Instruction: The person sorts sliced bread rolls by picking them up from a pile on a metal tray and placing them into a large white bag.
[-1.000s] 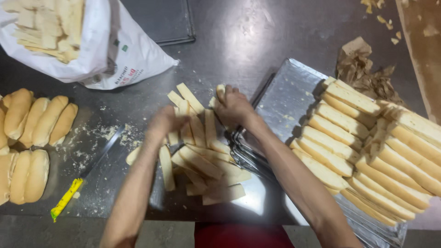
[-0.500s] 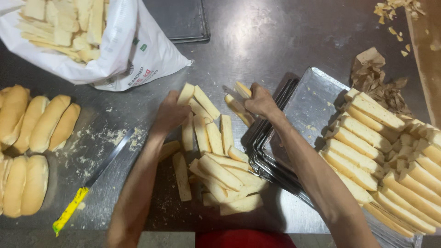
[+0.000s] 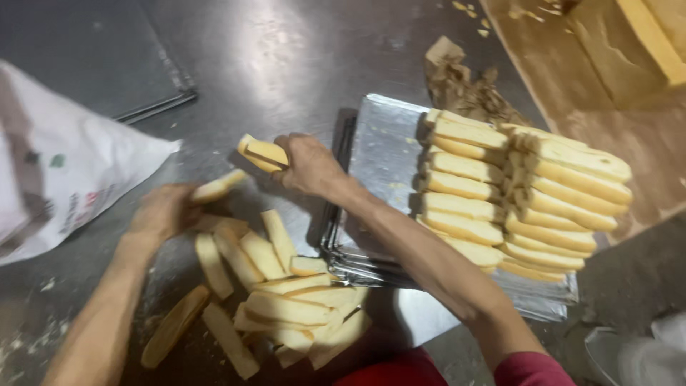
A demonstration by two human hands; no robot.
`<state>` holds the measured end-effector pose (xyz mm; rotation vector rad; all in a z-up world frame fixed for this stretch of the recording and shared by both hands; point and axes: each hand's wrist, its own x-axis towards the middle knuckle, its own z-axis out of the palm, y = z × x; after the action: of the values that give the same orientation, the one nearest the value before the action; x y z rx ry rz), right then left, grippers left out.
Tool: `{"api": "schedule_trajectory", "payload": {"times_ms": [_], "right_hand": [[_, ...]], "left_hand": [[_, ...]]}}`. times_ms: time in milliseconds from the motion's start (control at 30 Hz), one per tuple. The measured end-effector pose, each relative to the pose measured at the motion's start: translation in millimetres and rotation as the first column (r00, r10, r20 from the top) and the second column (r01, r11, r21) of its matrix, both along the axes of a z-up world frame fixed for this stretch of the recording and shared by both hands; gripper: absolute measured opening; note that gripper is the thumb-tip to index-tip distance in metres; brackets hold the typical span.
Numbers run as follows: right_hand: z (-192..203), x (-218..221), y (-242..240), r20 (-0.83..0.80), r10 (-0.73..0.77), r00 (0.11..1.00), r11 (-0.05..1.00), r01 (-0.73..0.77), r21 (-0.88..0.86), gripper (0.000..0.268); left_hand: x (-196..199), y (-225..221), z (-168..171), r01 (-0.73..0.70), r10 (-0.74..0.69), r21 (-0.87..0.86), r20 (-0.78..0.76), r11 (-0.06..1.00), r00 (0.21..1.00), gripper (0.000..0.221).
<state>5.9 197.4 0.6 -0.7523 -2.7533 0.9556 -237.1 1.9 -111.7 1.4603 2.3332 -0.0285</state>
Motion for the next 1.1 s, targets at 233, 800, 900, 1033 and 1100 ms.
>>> {"api": "schedule_trajectory", "payload": {"times_ms": [233, 800, 900, 1033, 1100], "right_hand": [[94.9, 143.1, 83.4, 0.470, -0.210, 0.857, 0.962, 0.096, 0.255, 0.026], [99.6, 246.0, 110.7, 0.322, -0.181, 0.929, 0.983, 0.171, 0.061, 0.065], [89.2, 247.4, 90.0, 0.373, -0.103, 0.922, 0.994, 0.105, 0.014, 0.069], [59.2, 251.6, 80.5, 0.328, -0.109, 0.938, 0.953, 0.006, 0.302, 0.067], [43.6, 258.4, 82.6, 0.291, -0.143, 0.946, 0.909, 0.009, 0.418, 0.071]], "left_hand": [[4.2, -15.2, 2.5, -0.262, 0.260, 0.212, 0.034, 0.942, 0.965, 0.039], [40.1, 18.7, 47.3, -0.530, 0.467, 0.245, 0.271, 0.812, 0.842, 0.049], [67.1, 37.1, 78.8, -0.473, 0.375, 0.411, 0.298, 0.779, 0.878, 0.043], [107.4, 66.5, 123.0, -0.191, 0.112, 0.667, 0.160, 0.720, 0.981, 0.037], [130.6, 80.7, 144.6, -0.216, 0.067, 0.658, 0.244, 0.721, 0.968, 0.040]]}}
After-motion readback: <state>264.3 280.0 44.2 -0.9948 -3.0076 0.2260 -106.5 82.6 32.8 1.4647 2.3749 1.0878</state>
